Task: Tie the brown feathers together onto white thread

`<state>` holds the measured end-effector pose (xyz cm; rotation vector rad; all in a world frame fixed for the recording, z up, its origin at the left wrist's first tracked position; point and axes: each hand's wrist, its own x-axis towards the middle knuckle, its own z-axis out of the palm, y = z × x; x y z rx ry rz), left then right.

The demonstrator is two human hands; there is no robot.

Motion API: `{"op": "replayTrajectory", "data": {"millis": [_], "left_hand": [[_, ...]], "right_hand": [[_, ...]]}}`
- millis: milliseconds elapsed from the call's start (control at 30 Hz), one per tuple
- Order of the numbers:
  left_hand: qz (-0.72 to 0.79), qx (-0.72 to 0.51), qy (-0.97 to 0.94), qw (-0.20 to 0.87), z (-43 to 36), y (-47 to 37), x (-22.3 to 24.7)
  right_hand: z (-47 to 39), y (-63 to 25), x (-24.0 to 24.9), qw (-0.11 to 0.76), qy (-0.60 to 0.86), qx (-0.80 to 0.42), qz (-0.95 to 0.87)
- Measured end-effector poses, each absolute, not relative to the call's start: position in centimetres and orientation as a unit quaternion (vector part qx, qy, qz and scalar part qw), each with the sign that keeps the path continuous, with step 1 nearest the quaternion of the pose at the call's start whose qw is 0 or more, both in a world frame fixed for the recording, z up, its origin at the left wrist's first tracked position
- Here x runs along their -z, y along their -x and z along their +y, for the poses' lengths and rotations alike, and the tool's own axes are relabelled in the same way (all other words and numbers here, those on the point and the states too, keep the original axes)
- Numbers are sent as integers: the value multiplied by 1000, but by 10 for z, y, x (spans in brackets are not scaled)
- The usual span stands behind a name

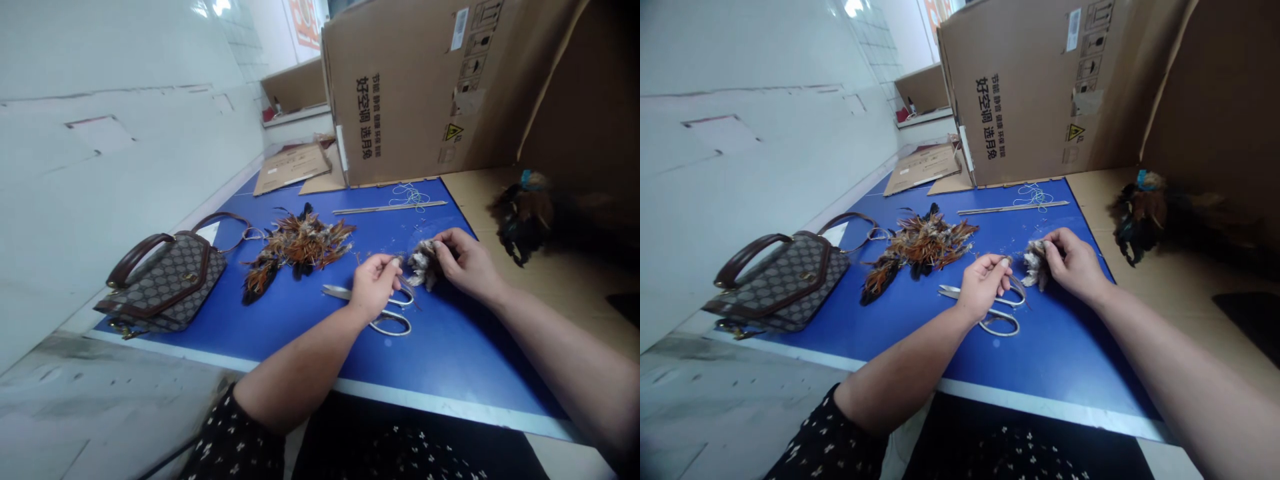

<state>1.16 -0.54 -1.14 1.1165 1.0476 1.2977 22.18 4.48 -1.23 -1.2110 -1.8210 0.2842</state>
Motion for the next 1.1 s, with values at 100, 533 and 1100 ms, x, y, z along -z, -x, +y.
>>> {"op": "replayTrajectory", "data": {"millis": [100,533,1100], "left_hand": [[436,-544,-465,545,-6,-12,10],[437,-539,-479,538,-5,-11,12],[436,-542,-479,536,-5,-10,12]], "right_hand": [[46,-222,14,453,503,-103,-729],[66,-250,12,331,659,-59,-673],[70,-277,16,179,468,102,-860]]}}
